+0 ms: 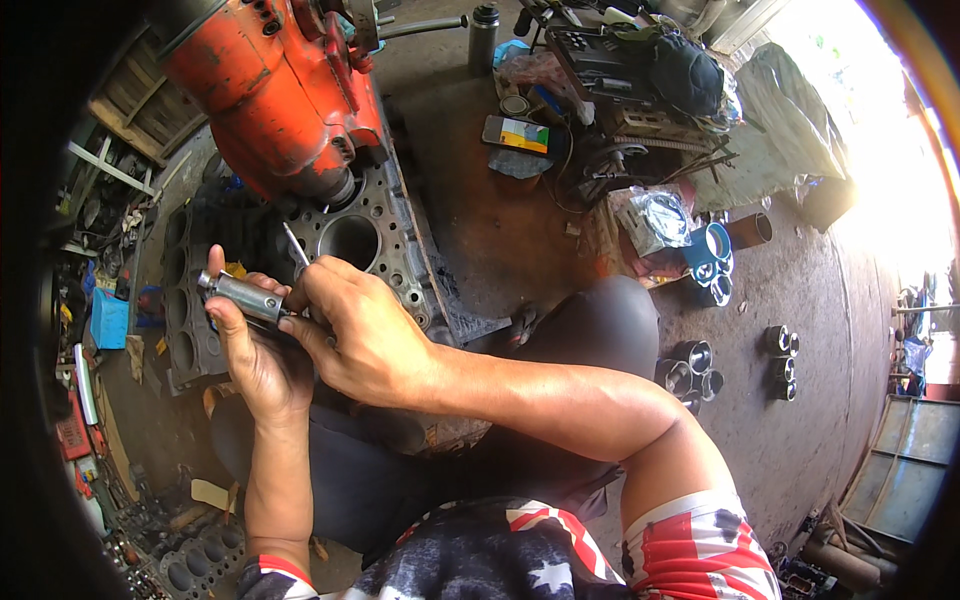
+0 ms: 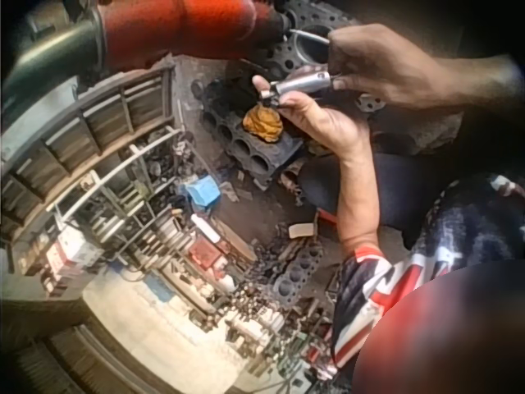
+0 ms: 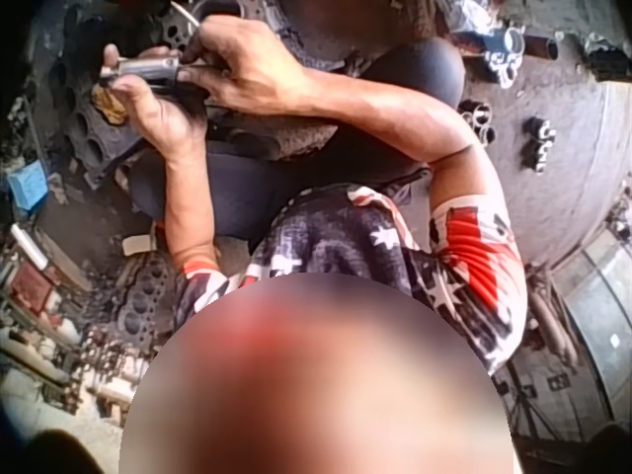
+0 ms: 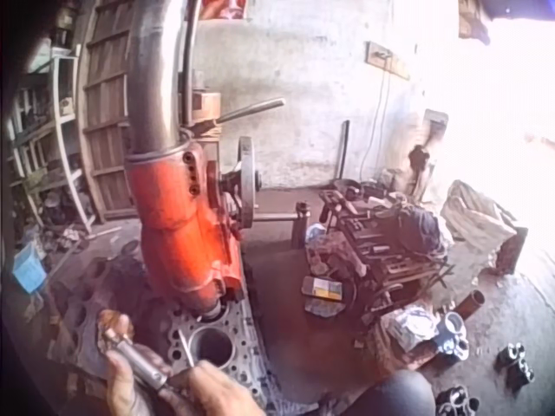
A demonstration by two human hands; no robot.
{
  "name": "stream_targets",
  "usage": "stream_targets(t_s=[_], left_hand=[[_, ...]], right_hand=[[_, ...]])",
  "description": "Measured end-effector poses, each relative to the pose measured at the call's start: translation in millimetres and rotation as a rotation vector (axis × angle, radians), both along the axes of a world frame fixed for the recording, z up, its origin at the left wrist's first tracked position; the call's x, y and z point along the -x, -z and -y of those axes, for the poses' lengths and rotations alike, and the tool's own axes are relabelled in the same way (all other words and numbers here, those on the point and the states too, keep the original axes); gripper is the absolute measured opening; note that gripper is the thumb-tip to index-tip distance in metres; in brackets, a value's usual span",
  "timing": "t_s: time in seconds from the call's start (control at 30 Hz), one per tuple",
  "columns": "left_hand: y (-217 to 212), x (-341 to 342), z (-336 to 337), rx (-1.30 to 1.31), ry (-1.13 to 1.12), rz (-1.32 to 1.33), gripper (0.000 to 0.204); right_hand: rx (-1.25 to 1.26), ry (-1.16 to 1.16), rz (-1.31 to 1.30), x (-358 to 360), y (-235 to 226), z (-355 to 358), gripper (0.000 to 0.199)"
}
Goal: The person sits on the floor and handles small metal engine parts, then picks up a cylindrical tool and repeatedly inserts and removes a thin metal rod from it. The person continues to manipulate the tool and rod while seated.
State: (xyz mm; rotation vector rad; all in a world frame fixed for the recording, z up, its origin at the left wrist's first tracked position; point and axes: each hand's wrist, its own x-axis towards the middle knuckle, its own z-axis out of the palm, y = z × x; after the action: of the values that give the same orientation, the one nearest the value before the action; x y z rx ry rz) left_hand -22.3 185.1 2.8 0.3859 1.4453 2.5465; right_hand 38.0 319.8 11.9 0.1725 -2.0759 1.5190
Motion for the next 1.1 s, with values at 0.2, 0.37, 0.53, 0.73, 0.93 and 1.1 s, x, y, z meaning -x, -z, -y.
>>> stream_targets(t_s=[0.2, 0.37, 0.53, 0.73, 0.93, 1.1], left_hand=[[2.9, 0.2, -1.3, -0.004, -0.006, 0.003, 0.065], [2.4, 0.4, -2.9, 0.005, -0.015, 0.028, 0.065], [0.1, 10.2, -0.8, 0.03, -0.045, 0.016, 0.073], [-5.6, 25.0, 8.8, -0.121, 0.058, 0.001, 0.071], [-3.5, 28.1, 12.0, -0.052, 0.099, -0.16, 0.071], [-2.5, 29.1, 15.0, 0.074, 0.06, -0.329, 0.075]], right_hand=[[0.049, -0.004, 0.051, 0.0, -2.7, -0.1, 0.02], [0.109, -0.017, 0.154, -2.2, -2.6, 0.2, 0.02], [0.218, -0.104, 0.257, 0.1, -19.0, -2.5, 0.021], [0.525, -0.278, 0.563, -10.5, -44.6, -11.4, 0.021], [0.544, -0.311, 0.713, -8.5, -44.7, -9.7, 0.024], [0.802, -0.352, 0.828, -10.8, -44.0, -10.8, 0.024]])
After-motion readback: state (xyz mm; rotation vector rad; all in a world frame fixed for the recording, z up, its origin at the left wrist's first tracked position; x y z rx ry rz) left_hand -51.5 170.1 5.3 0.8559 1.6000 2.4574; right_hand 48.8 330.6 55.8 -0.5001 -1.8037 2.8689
